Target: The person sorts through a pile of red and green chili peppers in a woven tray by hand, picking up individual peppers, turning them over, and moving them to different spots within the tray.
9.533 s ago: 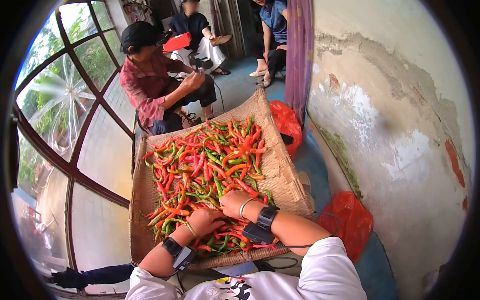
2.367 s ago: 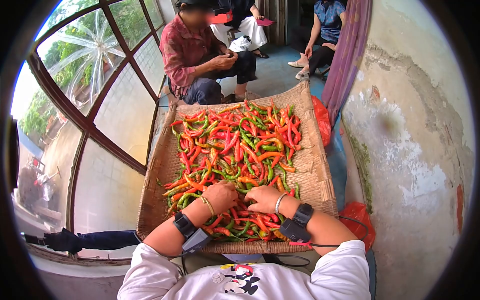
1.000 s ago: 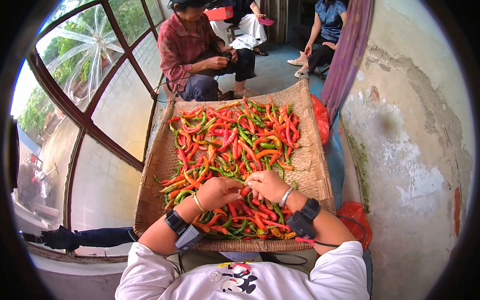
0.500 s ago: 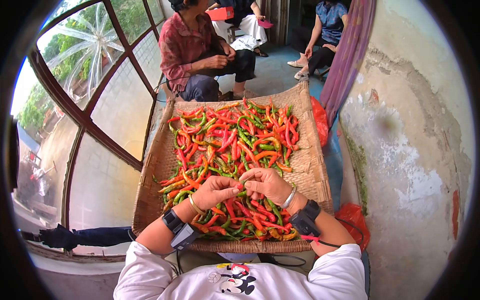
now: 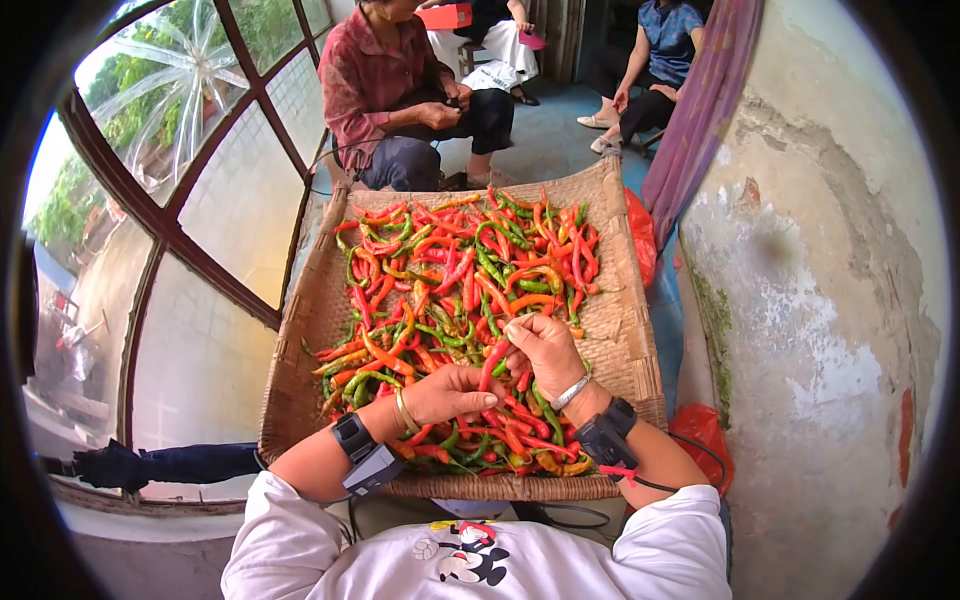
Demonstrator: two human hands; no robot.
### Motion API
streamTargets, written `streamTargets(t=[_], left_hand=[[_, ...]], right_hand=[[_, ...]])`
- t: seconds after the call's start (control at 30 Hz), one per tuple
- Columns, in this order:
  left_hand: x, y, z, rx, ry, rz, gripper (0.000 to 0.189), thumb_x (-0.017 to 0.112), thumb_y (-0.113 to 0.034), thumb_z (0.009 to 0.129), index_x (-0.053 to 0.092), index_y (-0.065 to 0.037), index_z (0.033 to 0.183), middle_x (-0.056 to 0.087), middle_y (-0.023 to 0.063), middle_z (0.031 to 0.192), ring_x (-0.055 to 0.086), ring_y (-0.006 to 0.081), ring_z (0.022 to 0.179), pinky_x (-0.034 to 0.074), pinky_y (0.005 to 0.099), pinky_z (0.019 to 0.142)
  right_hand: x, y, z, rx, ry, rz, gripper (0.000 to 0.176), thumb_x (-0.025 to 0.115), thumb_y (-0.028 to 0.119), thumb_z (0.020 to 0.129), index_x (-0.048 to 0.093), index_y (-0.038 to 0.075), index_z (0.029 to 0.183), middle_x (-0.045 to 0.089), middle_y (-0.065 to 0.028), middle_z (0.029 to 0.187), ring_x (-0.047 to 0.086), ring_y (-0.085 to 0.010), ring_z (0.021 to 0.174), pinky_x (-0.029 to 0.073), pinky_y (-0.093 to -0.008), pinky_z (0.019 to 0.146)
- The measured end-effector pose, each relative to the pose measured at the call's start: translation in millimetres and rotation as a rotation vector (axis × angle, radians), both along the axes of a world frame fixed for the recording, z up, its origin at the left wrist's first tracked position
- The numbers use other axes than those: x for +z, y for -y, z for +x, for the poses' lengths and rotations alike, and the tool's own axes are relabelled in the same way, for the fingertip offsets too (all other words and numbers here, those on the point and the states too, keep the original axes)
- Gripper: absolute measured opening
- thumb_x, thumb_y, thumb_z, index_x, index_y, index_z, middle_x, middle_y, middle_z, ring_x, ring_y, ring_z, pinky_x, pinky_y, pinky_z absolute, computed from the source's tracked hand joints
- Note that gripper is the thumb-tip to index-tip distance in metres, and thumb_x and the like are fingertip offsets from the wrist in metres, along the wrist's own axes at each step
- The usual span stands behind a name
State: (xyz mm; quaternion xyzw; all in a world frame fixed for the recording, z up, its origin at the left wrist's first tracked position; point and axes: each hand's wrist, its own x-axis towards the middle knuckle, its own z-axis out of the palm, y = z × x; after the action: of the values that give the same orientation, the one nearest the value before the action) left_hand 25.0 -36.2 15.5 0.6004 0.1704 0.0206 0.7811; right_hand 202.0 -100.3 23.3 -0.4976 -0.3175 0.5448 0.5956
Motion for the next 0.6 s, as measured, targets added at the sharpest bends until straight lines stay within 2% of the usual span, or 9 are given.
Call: streamTargets(t=[0.07,0.23,0.3,0.37,0.4,0.43,0.5,0.57,0.6], left_hand=[[-0.3,-1.2,-0.2,0.021,0.008,-0.009,0.023,0.055,-0.021,0.086,0.055,-0.004,0.101,0.057,-0.0019,0.076,0.048,0.0033,0.059,0.041,0.0169,0.052],[18.3,-31.0,-7.3,0.386,0.076,-0.024,0.021,0.049,-0.017,0.088,0.055,-0.001,0.102,0.060,0.0026,0.078,0.050,0.0065,0.056,0.042,0.0188,0.052],[14.3,-51.9,-11.5,0.601,0.213,-0.156,0.032,0.049,-0.016,0.088,0.046,-0.001,0.116,0.059,0.0056,0.092,0.053,0.0083,0.060,0.043,0.0198,0.054],[10.9,-66.1,-6.9,1.095,0.248,-0.154,0.047,0.050,-0.016,0.088,0.031,-0.001,0.129,0.052,0.0088,0.109,0.055,0.0100,0.067,0.045,0.0219,0.056],[6.1,-73.9,-9.9,1.194,0.191,0.002,0.057,0.050,-0.015,0.088,0.020,-0.002,0.134,0.043,0.0103,0.120,0.055,0.0110,0.074,0.046,0.0229,0.058],[4.8,-73.1,-11.1,1.252,0.078,0.170,0.054,0.051,-0.013,0.086,0.026,-0.002,0.132,0.046,0.0099,0.117,0.056,0.0118,0.079,0.046,0.0233,0.061],[-12.2,-73.3,-14.8,1.037,0.034,0.497,0.047,0.056,-0.015,0.083,0.039,0.001,0.124,0.048,0.0121,0.118,0.056,0.0163,0.092,0.048,0.0246,0.069],[-18.6,-60.2,-14.2,0.579,0.032,0.581,0.030,0.059,-0.016,0.081,0.056,0.000,0.106,0.062,0.0087,0.095,0.059,0.0168,0.086,0.048,0.0292,0.070],[-8.1,-49.8,-14.4,0.345,-0.085,0.703,0.023,0.057,-0.009,0.081,0.057,-0.001,0.103,0.062,0.0042,0.087,0.057,0.0098,0.082,0.046,0.0244,0.073]], right_hand=[[3.1,0.2,1.2,0.023,-0.177,-0.010,0.018,0.049,0.019,0.088,0.053,0.003,0.093,0.060,-0.0056,0.073,0.055,-0.0098,0.056,0.047,-0.0216,0.050],[2.8,-2.2,6.5,0.004,-0.186,0.014,0.019,0.048,0.021,0.089,0.056,0.004,0.090,0.060,-0.0030,0.076,0.057,-0.0081,0.060,0.046,-0.0200,0.050],[-3.4,-5.4,3.5,0.165,0.388,-0.071,0.021,0.047,0.021,0.089,0.057,0.003,0.091,0.059,-0.0028,0.075,0.057,-0.0084,0.060,0.046,-0.0204,0.050],[-20.0,-3.2,-1.2,0.273,0.540,-0.066,0.021,0.052,0.022,0.084,0.059,0.004,0.091,0.060,-0.0047,0.076,0.060,-0.0158,0.066,0.048,-0.0271,0.056],[-24.4,-1.7,-5.4,0.385,0.899,0.101,0.022,0.054,0.023,0.081,0.060,0.005,0.091,0.060,-0.0062,0.078,0.060,-0.0198,0.072,0.048,-0.0311,0.061],[-26.5,-0.4,-7.8,0.501,1.256,0.277,0.023,0.056,0.024,0.078,0.060,0.006,0.091,0.060,-0.0077,0.079,0.059,-0.0238,0.077,0.047,-0.0352,0.067],[-28.4,3.2,-14.7,0.631,1.251,0.237,0.023,0.057,0.025,0.076,0.061,0.007,0.090,0.060,-0.0088,0.081,0.058,-0.0261,0.081,0.046,-0.0371,0.070],[-32.8,6.5,-24.8,0.746,1.230,0.196,0.024,0.058,0.026,0.073,0.061,0.008,0.088,0.060,-0.0100,0.083,0.056,-0.0284,0.085,0.045,-0.0390,0.074],[-35.4,7.2,-27.5,0.768,1.278,0.187,0.022,0.058,0.026,0.073,0.062,0.009,0.086,0.060,-0.0098,0.083,0.057,-0.0281,0.084,0.045,-0.0392,0.074]])
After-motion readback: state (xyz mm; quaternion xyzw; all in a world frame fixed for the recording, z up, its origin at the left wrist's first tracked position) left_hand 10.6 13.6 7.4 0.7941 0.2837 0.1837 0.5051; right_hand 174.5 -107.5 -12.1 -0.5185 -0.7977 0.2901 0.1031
